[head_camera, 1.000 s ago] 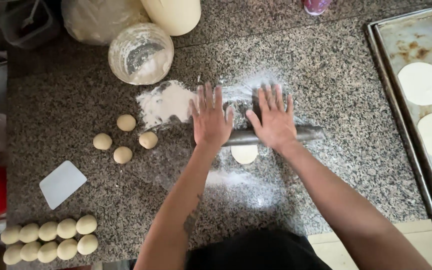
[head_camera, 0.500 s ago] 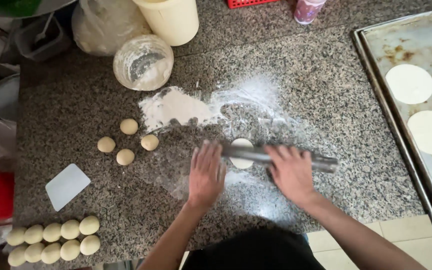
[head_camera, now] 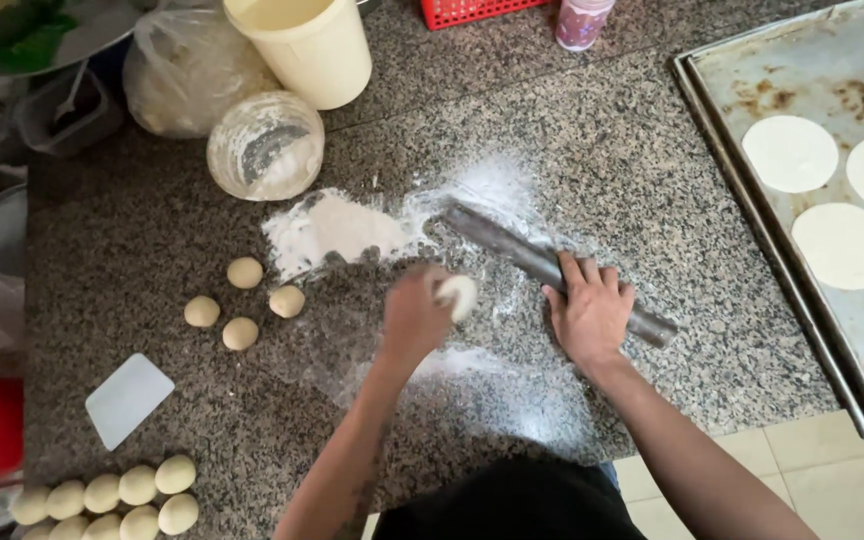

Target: Rolling out small pieces of dough into flat circles using a rolling pin and placing them on a baking tray.

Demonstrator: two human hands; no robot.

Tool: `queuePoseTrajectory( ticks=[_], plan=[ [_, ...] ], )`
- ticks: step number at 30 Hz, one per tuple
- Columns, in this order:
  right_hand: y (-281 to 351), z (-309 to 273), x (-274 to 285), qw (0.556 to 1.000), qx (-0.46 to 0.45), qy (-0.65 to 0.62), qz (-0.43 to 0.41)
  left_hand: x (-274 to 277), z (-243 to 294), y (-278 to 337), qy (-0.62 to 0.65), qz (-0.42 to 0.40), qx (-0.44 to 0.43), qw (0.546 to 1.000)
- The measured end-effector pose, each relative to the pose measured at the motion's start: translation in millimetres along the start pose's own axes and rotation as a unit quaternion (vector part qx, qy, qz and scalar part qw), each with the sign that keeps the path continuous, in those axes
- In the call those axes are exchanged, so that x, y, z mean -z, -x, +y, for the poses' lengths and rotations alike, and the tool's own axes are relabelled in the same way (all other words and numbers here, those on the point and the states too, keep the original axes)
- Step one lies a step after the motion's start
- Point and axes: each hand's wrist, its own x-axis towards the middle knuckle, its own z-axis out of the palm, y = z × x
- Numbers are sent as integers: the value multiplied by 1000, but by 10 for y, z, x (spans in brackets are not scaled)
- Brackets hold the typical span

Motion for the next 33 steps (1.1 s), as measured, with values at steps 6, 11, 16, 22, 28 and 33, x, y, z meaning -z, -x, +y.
queuePoseTrajectory(
  ticks=[6, 11, 16, 22, 28, 33],
  plan=[
    [-8, 34, -84, 1000, 14, -22, 4, -89, -19, 382, -52, 91, -57, 993],
    [2, -20, 133, 999, 17, -45, -21, -674, -261, 360, -297, 238, -234, 895],
    [61, -115, 197, 998, 53, -21, -22, -185, 564, 733, -67, -21, -126, 990],
    [431, -304, 362, 979, 199, -37, -26, 31, -19, 615, -254, 156, -192, 935],
    [418, -543, 468, 970, 230, -59, 56, 83, -68, 482, -271, 76, -128, 951],
    [-444, -827, 901, 970, 146, 17, -193, 461, 339, -323, -327, -23, -13, 944]
  ],
)
